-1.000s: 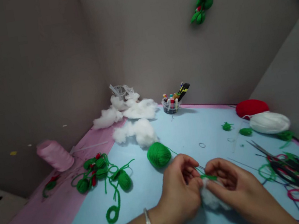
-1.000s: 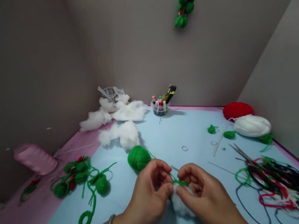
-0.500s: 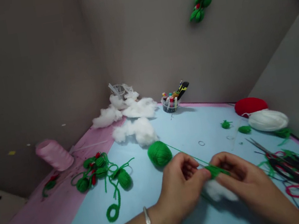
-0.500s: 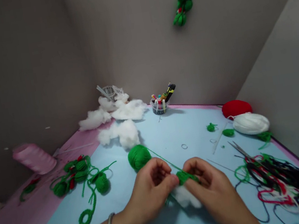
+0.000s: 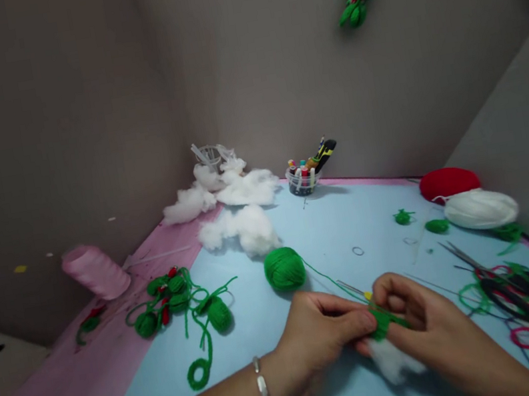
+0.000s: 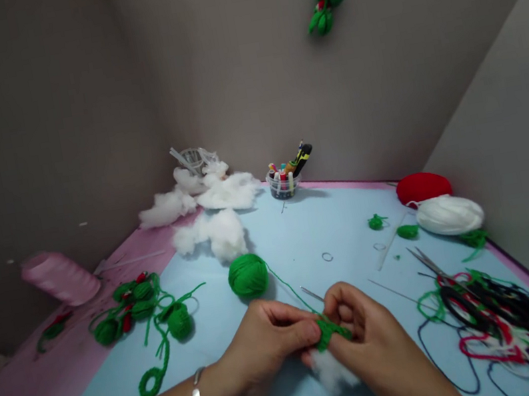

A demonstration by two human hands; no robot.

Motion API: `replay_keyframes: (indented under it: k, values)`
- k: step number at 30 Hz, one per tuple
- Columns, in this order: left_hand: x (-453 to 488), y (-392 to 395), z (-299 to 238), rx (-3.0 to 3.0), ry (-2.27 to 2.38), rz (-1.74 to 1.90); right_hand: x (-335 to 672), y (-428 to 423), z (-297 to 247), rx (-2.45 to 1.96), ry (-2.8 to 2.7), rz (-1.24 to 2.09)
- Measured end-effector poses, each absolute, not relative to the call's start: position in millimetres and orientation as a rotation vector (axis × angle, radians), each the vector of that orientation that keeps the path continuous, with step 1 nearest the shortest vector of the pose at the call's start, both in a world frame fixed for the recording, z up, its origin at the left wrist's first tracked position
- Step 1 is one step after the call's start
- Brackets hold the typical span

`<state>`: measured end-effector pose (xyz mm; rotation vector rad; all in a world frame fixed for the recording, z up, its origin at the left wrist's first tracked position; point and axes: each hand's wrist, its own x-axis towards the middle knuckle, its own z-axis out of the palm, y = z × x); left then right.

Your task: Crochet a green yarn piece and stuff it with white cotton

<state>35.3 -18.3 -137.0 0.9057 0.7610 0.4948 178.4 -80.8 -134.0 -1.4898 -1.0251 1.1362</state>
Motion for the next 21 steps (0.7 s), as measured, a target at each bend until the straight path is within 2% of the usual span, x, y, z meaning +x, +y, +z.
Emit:
replay_keyframes:
  k: [6, 12, 21]
  values:
    - [32, -13, -133, 0.962, 0.602, 0.418, 184, -83, -132, -1.468, -1.002, 1.198]
    - [33, -8, -134, 0.761, 0.684, 0.566, 201, -87, -123, -1.398, -1.055, 1.329]
    - [34, -11, -133, 0.835, 0.673, 0.579, 196, -77, -133, -1.531, -1.055, 1.024]
